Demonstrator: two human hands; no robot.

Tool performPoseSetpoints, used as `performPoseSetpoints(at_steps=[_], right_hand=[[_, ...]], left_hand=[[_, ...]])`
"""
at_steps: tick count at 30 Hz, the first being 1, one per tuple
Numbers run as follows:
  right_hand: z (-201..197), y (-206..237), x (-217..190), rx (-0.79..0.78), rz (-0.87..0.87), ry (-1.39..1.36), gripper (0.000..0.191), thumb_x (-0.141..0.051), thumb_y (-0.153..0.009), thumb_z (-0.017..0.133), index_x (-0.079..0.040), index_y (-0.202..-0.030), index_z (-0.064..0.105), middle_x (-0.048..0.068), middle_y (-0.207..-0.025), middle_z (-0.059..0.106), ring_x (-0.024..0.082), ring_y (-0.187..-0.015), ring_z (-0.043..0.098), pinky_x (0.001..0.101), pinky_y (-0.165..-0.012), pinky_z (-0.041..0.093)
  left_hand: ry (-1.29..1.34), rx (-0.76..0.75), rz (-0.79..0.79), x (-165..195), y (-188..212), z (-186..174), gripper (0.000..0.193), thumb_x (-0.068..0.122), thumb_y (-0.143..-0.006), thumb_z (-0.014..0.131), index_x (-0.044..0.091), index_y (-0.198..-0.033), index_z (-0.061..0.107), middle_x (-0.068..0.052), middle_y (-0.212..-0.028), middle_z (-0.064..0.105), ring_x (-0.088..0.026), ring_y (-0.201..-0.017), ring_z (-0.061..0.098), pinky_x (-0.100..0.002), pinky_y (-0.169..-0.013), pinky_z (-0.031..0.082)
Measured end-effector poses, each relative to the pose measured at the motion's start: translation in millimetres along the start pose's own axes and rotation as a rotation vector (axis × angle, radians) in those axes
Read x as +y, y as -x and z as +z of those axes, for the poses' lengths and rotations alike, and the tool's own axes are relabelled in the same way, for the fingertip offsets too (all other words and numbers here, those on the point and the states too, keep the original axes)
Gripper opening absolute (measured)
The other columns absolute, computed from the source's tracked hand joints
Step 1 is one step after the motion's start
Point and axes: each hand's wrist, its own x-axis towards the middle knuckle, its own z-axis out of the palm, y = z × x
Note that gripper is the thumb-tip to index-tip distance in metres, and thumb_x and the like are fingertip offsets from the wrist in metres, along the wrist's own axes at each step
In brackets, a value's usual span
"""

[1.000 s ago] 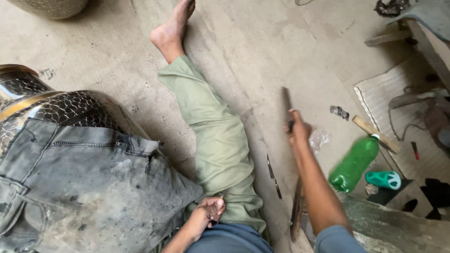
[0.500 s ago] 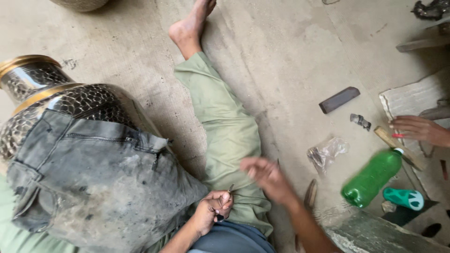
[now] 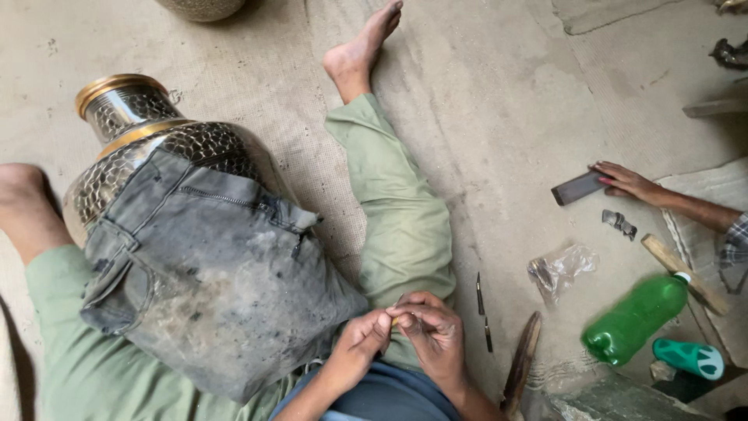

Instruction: The person sits on the floor and rubs a large patterned metal vase with a rectangular block wrapped in cloth. They then switch to a small cylindrical tool, rub it on a cloth, and continue rubbing the vase surface. The person uses a wooden mallet to tap the vase near the end.

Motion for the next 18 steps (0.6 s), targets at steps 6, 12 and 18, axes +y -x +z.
performPoseSetpoints(at_steps=[6,12,18], right_hand=[[25.2,0.1,-14.6,0.123,-0.037,-0.084,0.020,-0.011,-0.105,0.066,0.005,-0.101,0.076,0.011,-0.102,0.070,0.018,-0.096,0.067,0.0288,-0.085,0.055],[28.3,-5.1,-24.9,0.198,-0.163,0.223,0.013,-0.009,-0.097,0.071,0.003,-0.099,0.075,0.012,-0.097,0.073,0.019,-0.094,0.071,0.0302,-0.082,0.057],[26.0,-12.9,-48.3,0.245,-0.314,0.504,0.015,-0.013,-0.099,0.068,0.001,-0.099,0.072,0.010,-0.098,0.073,0.016,-0.090,0.072,0.0265,-0.079,0.058]], left_hand=[[-0.813,0.182,0.304,24.6,11.1,13.1,0.035,0.032,-0.108,0.049,0.001,-0.108,0.066,-0.018,-0.068,0.063,-0.039,-0.064,0.064,-0.045,-0.058,0.048],[-0.696,0.202,0.235,17.1,6.8,19.0,0.029,0.026,-0.107,0.048,0.001,-0.106,0.063,-0.022,-0.073,0.064,-0.044,-0.066,0.064,-0.048,-0.056,0.050],[-0.362,0.375,-0.052,-11.5,-6.7,14.9,0.052,0.038,-0.113,0.040,0.003,-0.078,0.054,-0.014,-0.063,0.047,-0.027,-0.059,0.044,-0.039,-0.055,0.042]])
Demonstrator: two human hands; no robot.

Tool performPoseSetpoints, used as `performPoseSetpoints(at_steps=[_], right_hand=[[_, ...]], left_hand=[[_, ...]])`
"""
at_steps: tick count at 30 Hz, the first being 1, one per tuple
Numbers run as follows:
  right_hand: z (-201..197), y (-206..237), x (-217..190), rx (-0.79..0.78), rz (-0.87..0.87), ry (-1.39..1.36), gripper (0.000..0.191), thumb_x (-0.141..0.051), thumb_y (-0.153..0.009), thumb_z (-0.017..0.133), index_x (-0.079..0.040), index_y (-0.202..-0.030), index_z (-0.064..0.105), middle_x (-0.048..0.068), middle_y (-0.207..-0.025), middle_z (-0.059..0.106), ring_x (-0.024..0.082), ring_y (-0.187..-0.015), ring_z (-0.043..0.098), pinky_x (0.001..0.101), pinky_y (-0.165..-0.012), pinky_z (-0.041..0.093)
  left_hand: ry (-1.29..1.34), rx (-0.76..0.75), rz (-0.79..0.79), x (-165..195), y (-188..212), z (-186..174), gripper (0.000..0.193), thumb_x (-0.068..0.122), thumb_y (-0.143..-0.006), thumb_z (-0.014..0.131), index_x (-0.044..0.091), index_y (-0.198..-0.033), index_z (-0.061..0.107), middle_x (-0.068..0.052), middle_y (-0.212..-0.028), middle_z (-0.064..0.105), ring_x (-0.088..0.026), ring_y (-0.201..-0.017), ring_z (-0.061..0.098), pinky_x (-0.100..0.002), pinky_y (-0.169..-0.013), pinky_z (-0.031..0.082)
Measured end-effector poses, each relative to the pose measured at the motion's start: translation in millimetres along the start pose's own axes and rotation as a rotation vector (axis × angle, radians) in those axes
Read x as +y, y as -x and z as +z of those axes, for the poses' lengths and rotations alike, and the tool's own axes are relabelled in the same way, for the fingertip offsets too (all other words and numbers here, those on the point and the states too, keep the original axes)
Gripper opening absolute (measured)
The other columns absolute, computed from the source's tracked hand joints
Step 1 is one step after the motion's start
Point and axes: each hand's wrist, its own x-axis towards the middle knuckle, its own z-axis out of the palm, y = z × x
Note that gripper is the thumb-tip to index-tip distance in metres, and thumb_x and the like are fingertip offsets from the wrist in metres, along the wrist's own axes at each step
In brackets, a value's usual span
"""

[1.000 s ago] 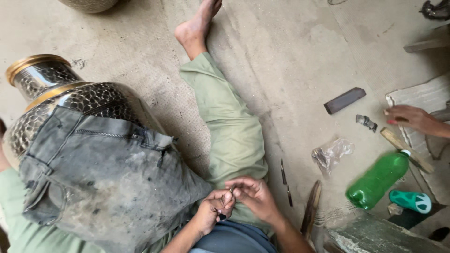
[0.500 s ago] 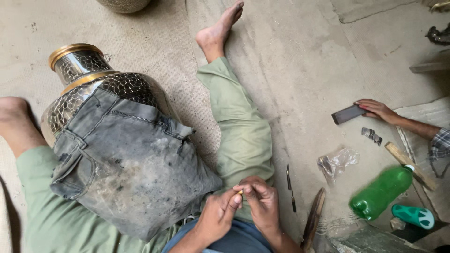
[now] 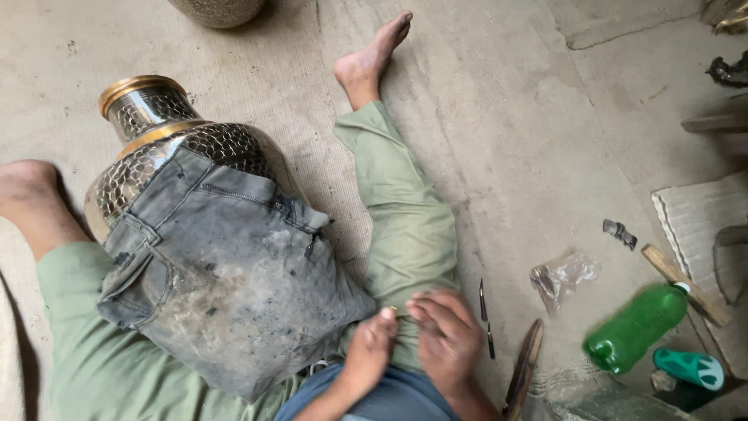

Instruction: The person sits on the floor and rubs a large patterned metal vase with a rectangular block wrapped in cloth. They then switch to a small cylindrical tool, rub it on a cloth, and continue rubbing the vase surface. The person uses a wooden mallet to tap the vase near the end.

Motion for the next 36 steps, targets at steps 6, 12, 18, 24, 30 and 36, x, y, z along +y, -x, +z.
performPoseSetpoints(at_steps=[6,12,18,24,30,36], right_hand=[[-25.5,-18.9,28.4,0.061,0.697,-0.709,0.023,-0.015,-0.106,0.064,0.005,-0.105,0.076,0.011,-0.095,0.070,0.014,-0.076,0.051,0.0288,-0.068,0.039],[-10.2,10.0,50.5,-0.083,0.849,-1.065,0.020,-0.019,-0.100,0.065,-0.003,-0.103,0.077,0.009,-0.104,0.074,0.019,-0.093,0.064,0.0359,-0.087,0.050],[-4.2,25.6,47.9,-0.171,0.808,-1.001,0.026,-0.020,-0.102,0.062,0.001,-0.107,0.078,0.008,-0.118,0.067,0.020,-0.107,0.064,0.0372,-0.095,0.050],[-2.4,29.0,45.0,-0.188,0.630,-0.866,0.025,-0.017,-0.101,0.066,0.003,-0.111,0.077,0.010,-0.123,0.063,0.018,-0.120,0.059,0.0381,-0.107,0.047],[-5.6,25.7,35.5,-0.217,0.527,-0.738,0.026,-0.017,-0.099,0.070,0.003,-0.112,0.078,0.012,-0.124,0.062,0.019,-0.119,0.060,0.0367,-0.102,0.053],[-13.8,20.4,31.7,-0.195,0.434,-0.573,0.025,-0.017,-0.100,0.069,0.003,-0.112,0.077,0.010,-0.118,0.066,0.017,-0.110,0.064,0.0313,-0.094,0.055]], left_hand=[[-0.106,-0.157,0.311,3.3,14.3,-7.6,0.045,0.036,-0.111,0.040,0.004,-0.082,0.052,-0.013,-0.065,0.050,-0.025,-0.057,0.053,-0.037,-0.058,0.045],[-0.052,-0.044,0.342,32.8,7.0,-20.0,0.045,0.040,-0.111,0.041,0.005,-0.092,0.062,-0.008,-0.066,0.055,-0.019,-0.058,0.057,-0.034,-0.057,0.046],[0.043,0.006,0.296,42.0,10.9,-13.9,0.034,0.024,-0.087,0.080,0.005,-0.114,0.071,0.003,-0.056,0.039,-0.004,-0.050,0.034,-0.025,-0.045,0.030],[0.045,0.091,0.252,35.2,11.0,-10.8,0.010,0.012,-0.090,0.081,0.004,-0.095,0.078,0.005,-0.054,0.042,-0.003,-0.049,0.033,-0.024,-0.045,0.026],[0.108,0.087,0.334,29.1,9.5,-12.3,0.009,0.009,-0.090,0.080,0.001,-0.090,0.076,0.003,-0.059,0.055,-0.003,-0.053,0.041,-0.023,-0.046,0.032],[0.124,0.017,0.316,26.3,6.9,-14.0,0.011,0.008,-0.091,0.078,0.000,-0.098,0.078,0.005,-0.064,0.059,-0.001,-0.056,0.040,-0.022,-0.048,0.032]])
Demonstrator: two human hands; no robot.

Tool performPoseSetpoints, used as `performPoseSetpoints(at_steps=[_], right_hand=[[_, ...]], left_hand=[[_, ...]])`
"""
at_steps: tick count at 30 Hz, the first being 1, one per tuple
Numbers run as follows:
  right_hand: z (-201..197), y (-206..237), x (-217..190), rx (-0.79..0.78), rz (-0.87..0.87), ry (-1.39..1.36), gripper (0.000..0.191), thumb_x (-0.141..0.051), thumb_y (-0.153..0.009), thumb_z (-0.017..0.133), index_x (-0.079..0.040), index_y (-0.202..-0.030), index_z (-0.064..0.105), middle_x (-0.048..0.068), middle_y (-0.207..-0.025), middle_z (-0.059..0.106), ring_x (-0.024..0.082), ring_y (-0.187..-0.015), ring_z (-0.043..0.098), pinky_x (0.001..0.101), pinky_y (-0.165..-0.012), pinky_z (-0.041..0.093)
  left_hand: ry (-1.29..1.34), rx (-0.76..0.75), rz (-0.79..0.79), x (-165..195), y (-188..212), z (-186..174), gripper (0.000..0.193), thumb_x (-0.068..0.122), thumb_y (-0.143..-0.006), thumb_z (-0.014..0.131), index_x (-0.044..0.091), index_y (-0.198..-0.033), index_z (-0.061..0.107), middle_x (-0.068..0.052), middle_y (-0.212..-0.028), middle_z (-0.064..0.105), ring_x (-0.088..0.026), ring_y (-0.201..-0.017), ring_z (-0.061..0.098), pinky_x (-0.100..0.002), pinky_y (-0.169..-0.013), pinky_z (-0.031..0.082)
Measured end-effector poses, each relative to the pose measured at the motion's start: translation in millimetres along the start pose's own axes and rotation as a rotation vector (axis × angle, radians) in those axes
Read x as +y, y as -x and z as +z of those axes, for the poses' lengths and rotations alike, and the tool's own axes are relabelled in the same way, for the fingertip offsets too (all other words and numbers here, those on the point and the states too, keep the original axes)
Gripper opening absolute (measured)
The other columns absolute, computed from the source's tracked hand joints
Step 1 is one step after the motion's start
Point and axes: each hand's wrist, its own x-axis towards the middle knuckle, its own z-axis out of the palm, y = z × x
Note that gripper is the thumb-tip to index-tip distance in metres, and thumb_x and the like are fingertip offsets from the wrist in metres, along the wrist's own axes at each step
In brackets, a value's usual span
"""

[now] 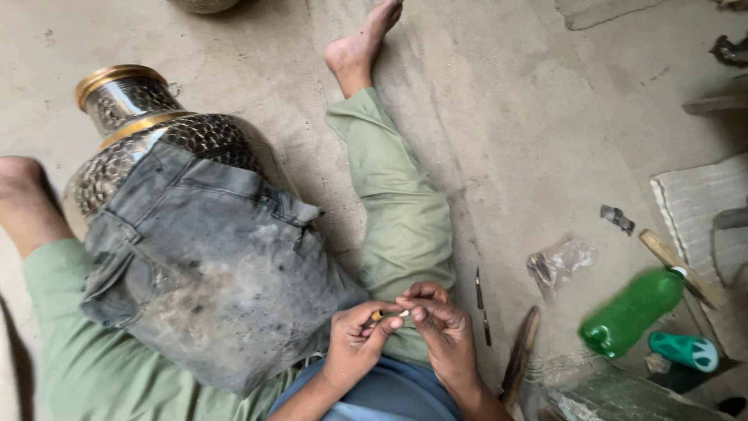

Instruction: The person sits on the floor and rubs a large patterned metal vase with a rectangular block wrapped in cloth. They then switch to a small cylindrical tool, rub it on a cloth, and continue rubbing the vase surface. The person uses a wooden mallet to tap the vase near the end.

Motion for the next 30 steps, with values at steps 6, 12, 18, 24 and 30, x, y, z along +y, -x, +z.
performPoseSetpoints(at_steps=[6,12,18,24,30], right_hand=[[-64.7,-38.0,35.6,0.508,0.220,0.727,0.029,-0.028,-0.093,0.076,0.000,-0.098,0.079,0.009,-0.074,0.075,0.018,-0.067,0.070,0.0311,-0.064,0.053],[-88.0,-31.4,63.0,0.459,0.352,1.073,0.022,-0.030,-0.083,0.082,-0.011,-0.095,0.083,0.014,-0.080,0.075,0.029,-0.072,0.073,0.0395,-0.068,0.055],[-99.5,-41.4,55.4,0.701,0.411,1.076,0.026,-0.034,-0.084,0.083,-0.012,-0.098,0.081,0.011,-0.082,0.076,0.028,-0.076,0.073,0.0406,-0.071,0.055],[-120.3,-52.9,59.9,0.576,0.494,1.109,0.026,-0.026,-0.081,0.084,-0.010,-0.101,0.079,0.010,-0.085,0.077,0.026,-0.080,0.074,0.0383,-0.078,0.056],[-121.7,-47.8,59.4,0.438,0.447,0.315,0.016,-0.012,-0.096,0.072,-0.002,-0.108,0.077,0.007,-0.087,0.075,0.015,-0.073,0.065,0.0304,-0.068,0.053]], left_hand=[[-0.047,0.050,-0.107,-5.7,-0.7,-5.6,0.015,0.013,-0.091,0.078,0.001,-0.100,0.077,0.011,-0.062,0.051,0.001,-0.056,0.035,-0.020,-0.048,0.028],[-0.020,0.040,-0.147,-9.1,0.5,-6.1,0.016,0.015,-0.092,0.077,0.000,-0.097,0.078,0.011,-0.059,0.045,0.000,-0.054,0.031,-0.021,-0.047,0.023],[-0.058,0.034,-0.132,-10.2,1.2,-6.1,0.016,0.016,-0.092,0.077,0.001,-0.097,0.078,0.010,-0.059,0.046,0.000,-0.054,0.032,-0.021,-0.047,0.024],[-0.075,0.002,-0.108,-9.6,0.6,-3.5,0.017,0.017,-0.093,0.077,0.001,-0.097,0.078,0.010,-0.060,0.049,0.001,-0.055,0.035,-0.020,-0.047,0.027],[-0.132,0.007,-0.189,-1.1,-5.3,1.8,0.018,0.017,-0.090,0.078,0.003,-0.101,0.080,0.010,-0.055,0.036,-0.001,-0.052,0.031,-0.021,-0.047,0.026]])
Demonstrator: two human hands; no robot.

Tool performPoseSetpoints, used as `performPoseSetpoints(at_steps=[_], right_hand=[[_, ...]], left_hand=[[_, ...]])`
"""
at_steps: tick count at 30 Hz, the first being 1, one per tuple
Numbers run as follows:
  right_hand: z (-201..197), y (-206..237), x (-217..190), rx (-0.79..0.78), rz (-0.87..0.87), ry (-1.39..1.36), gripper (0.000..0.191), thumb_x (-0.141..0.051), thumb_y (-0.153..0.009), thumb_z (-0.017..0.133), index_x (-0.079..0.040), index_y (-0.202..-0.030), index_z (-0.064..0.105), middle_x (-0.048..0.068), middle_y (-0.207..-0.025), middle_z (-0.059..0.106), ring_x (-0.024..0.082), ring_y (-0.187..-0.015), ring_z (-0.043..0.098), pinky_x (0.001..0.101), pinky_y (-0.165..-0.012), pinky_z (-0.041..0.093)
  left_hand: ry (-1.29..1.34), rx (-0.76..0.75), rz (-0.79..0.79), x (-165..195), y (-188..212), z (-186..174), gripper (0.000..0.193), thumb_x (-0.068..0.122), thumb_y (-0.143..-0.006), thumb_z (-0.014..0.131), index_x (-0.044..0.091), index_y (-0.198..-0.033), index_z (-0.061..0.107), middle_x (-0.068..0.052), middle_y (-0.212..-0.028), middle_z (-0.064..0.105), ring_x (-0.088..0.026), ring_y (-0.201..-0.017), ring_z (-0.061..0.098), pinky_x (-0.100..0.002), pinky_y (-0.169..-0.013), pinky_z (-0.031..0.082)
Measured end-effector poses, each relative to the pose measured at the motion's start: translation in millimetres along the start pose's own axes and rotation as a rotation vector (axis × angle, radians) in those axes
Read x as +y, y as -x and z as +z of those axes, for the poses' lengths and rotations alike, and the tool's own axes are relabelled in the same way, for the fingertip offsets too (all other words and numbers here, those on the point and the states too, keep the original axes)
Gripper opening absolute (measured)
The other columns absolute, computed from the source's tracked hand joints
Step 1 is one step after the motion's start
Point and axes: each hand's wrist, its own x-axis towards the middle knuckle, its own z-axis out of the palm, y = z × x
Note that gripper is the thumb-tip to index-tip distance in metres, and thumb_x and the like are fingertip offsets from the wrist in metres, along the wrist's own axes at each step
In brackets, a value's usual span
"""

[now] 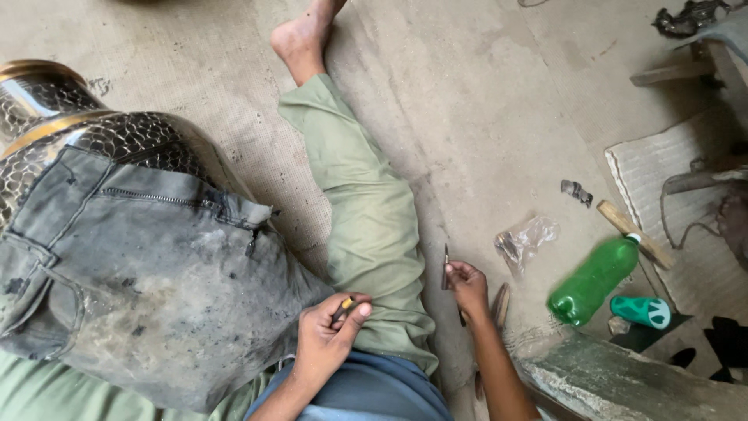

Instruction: The person sits on the floor and rubs a large patterned metal vase with a rectangular block wrapped in cloth. They then switch to a small cylindrical tool, rub it on a cloth, and continue rubbing the vase surface. The person uses a wooden mallet to tap the vase near the end.

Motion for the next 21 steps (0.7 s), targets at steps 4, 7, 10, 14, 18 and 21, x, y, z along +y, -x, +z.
performPoseSetpoints(at_steps=[4,7,10,14,18,21], right_hand=[[2.4,38.6,-4.2,-0.415,0.126,-0.380,0.019,-0.007,-0.098,0.061,0.000,-0.112,0.072,0.008,-0.090,0.076,0.014,-0.077,0.069,0.0291,-0.069,0.056],[17.4,70.3,-3.0,-0.662,0.093,-0.553,0.019,-0.009,-0.099,0.061,0.001,-0.112,0.071,0.007,-0.092,0.075,0.014,-0.080,0.069,0.0305,-0.072,0.057],[36.7,89.4,6.7,-0.762,0.003,-0.484,0.021,-0.010,-0.103,0.063,0.004,-0.115,0.072,0.006,-0.096,0.076,0.012,-0.083,0.067,0.0295,-0.074,0.056],[53.5,96.9,16.6,-0.668,-0.031,-0.243,0.024,-0.010,-0.102,0.067,0.006,-0.118,0.074,0.010,-0.099,0.077,0.011,-0.086,0.068,0.0280,-0.079,0.056],[47.4,103.1,5.2,-0.474,-0.161,-0.215,0.028,-0.012,-0.097,0.066,0.001,-0.121,0.070,0.010,-0.106,0.076,0.009,-0.095,0.069,0.0258,-0.086,0.056],[39.5,107.2,-11.4,-0.562,-0.074,-0.291,0.027,-0.011,-0.095,0.067,-0.001,-0.119,0.071,0.008,-0.104,0.075,0.010,-0.095,0.069,0.0263,-0.086,0.056]], left_hand=[[0.016,-0.095,-0.149,4.4,-2.4,5.9,0.027,0.018,-0.088,0.079,0.005,-0.111,0.079,0.011,-0.054,0.032,-0.002,-0.050,0.028,-0.022,-0.045,0.024],[0.100,-0.183,-0.214,1.8,-1.7,11.9,0.032,0.018,-0.088,0.079,0.003,-0.116,0.076,0.012,-0.062,0.045,-0.001,-0.055,0.035,-0.020,-0.050,0.028],[0.228,-0.229,-0.141,-4.1,-0.4,14.1,0.032,0.017,-0.090,0.078,-0.001,-0.116,0.074,0.011,-0.076,0.065,0.001,-0.067,0.052,-0.017,-0.060,0.045],[0.209,-0.241,-0.136,-7.2,0.9,1.4,0.022,0.016,-0.093,0.075,-0.003,-0.103,0.077,0.002,-0.076,0.077,-0.001,-0.068,0.063,-0.021,-0.062,0.052],[-0.181,-0.140,-0.148,1.9,1.7,-5.5,0.019,0.017,-0.084,0.082,0.002,-0.096,0.080,-0.011,-0.060,0.067,-0.008,-0.055,0.052,-0.030,-0.051,0.045],[-0.276,-0.176,-0.038,11.8,1.1,-4.7,0.018,0.018,-0.080,0.083,0.005,-0.093,0.080,-0.013,-0.064,0.069,-0.010,-0.049,0.060,-0.030,-0.052,0.049]])
